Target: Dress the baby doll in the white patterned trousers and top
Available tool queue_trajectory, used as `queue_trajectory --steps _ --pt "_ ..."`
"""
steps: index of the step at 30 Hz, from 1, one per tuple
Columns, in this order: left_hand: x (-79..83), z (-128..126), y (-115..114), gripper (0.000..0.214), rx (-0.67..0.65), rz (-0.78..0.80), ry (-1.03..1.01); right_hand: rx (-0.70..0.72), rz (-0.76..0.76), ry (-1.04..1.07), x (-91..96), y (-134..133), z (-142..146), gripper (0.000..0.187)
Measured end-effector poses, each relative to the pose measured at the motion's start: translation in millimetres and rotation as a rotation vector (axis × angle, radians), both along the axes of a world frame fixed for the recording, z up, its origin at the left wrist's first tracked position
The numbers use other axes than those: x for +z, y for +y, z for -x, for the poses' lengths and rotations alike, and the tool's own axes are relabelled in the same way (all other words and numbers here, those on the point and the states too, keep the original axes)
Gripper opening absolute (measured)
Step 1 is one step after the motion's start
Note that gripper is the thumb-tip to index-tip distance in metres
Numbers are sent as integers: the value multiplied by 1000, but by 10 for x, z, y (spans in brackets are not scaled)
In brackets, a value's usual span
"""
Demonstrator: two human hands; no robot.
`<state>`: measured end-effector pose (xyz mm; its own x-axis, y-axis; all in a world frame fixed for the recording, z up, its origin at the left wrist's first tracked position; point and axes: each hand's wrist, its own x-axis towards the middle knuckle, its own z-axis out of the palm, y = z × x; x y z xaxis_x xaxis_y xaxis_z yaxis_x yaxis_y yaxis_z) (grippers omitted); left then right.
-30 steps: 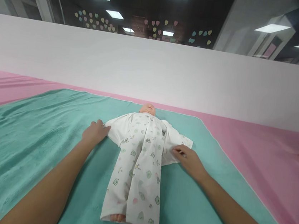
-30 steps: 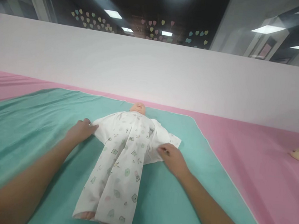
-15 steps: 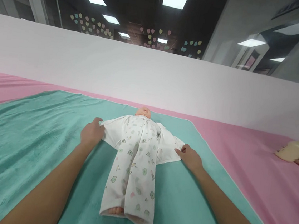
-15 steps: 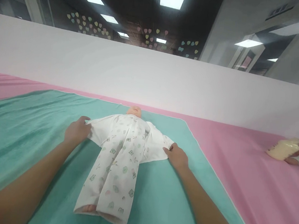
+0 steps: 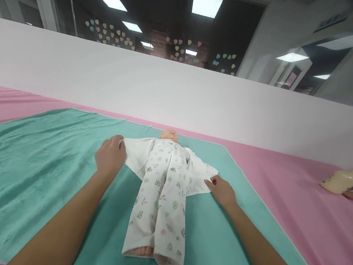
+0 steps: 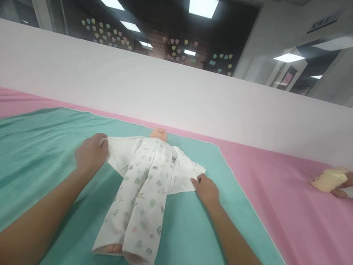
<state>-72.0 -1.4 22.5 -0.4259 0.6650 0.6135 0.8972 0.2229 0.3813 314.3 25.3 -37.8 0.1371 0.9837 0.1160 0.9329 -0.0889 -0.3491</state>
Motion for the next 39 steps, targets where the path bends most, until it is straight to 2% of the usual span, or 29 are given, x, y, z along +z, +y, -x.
queue_trajectory --steps 3,5,7,9,11,13,16,19,20,22,24,26,28,31,34,36,39 --pt "-6 116 42 31 26 245 -72 59 -66 64 2 7 -2 25" --pt "-22 178 67 31 40 385 -90 78 -136 191 2 17 -20 23" --pt "-45 228 83 31 48 498 -88 69 -178 430 3 12 -44 25" --pt "-72 266 86 32 44 599 -101 81 -150 787 13 -15 -59 26" --pt "-95 291 81 32 31 663 -123 143 -67 1167 52 -49 -41 21" --pt "-104 299 70 30 22 670 -127 202 24 1447 147 -58 32 17" --pt "-83 283 56 29 24 629 -97 204 36 1628 409 -7 281 14" --pt "-37 247 43 34 53 533 -64 267 -69 1598 709 31 697 15" --pt "-22 232 37 35 61 486 -53 311 -110 1515 779 16 857 16" --pt "3 195 22 36 59 373 -29 420 -175 1212 838 -73 1166 17" --pt "17 140 4 35 20 222 0 602 -228 821 780 -216 1408 12" --pt "18 53 -16 32 -71 39 8 758 -305 494 648 -364 1544 9" --pt "7 -81 -41 29 -231 -135 -1 808 -378 334 508 -475 1574 12" --pt "-29 -371 -104 26 -557 -329 81 770 -412 389 386 -554 1502 10" --pt "-73 -687 -198 25 -867 -328 328 774 -371 585 372 -575 1406 5" --pt "-104 -845 -252 24 -983 -229 471 750 -336 752 396 -554 1355 7" --pt "-142 -951 -285 25 -1020 -108 491 590 -370 916 474 -405 1310 12"
